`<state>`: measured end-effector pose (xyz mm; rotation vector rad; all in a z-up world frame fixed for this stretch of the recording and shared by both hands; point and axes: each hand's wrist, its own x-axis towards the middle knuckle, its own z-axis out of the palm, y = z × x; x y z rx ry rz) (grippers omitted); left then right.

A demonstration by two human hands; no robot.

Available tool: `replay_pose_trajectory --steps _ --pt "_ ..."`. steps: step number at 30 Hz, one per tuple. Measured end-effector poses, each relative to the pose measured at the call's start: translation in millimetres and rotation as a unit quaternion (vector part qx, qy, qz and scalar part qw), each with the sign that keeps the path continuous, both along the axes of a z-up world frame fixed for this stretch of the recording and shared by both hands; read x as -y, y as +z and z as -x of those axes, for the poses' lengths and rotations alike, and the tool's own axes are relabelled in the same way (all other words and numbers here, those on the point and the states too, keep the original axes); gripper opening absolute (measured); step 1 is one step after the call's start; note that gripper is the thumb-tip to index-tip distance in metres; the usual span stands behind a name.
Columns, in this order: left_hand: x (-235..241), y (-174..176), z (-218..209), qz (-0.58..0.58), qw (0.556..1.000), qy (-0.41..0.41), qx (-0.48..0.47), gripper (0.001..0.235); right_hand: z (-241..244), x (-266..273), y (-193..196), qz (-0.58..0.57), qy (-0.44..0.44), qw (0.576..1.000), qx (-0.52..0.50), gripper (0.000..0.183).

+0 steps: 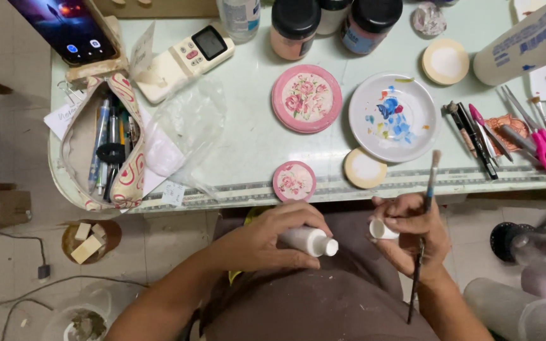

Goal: Painting detailed floral designs on small decorative circular objects using a fine brush

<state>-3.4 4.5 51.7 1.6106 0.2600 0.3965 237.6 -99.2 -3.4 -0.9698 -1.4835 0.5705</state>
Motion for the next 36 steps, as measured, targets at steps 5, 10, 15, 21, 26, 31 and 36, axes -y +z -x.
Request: replay_pose_trajectory --steps 5,10,15,21,26,31,36 --pt "-11 -7 7 -0.103 0.979 0.175 -0.007 0.039 -6 -1 -34 -0.032 -0.048 0.998 -0.011 0.029" --pt "-31 -34 10 -0.119 0.932 0.342 -0.027 0.045 -5 -5 -35 -0.05 -0.071 0.996 0.027 0.035" --pt "-41 -39 1 -0.14 0.887 0.437 -0.05 0.041 3 -15 -16 -0.081 -0.188 0.97 0.133 0.023" --pt "-47 -35 -6 -0.139 0.884 0.443 -0.064 0.042 -29 -13 -34 -0.065 -0.336 0.907 0.244 0.03" --pt "-40 -31 -11 -0.213 0.862 0.456 -0.055 0.044 -33 -19 -28 0.012 -0.409 0.859 0.307 0.031" --pt "-22 -36 -7 -0.26 0.832 0.486 -0.063 0.056 -44 -12 -27 0.039 -0.409 0.866 0.285 0.038" --pt "7 -42 -10 -0.404 0.756 0.469 -0.212 0.039 -35 -2 -1 0.009 -0.398 0.917 0.013 0.031"
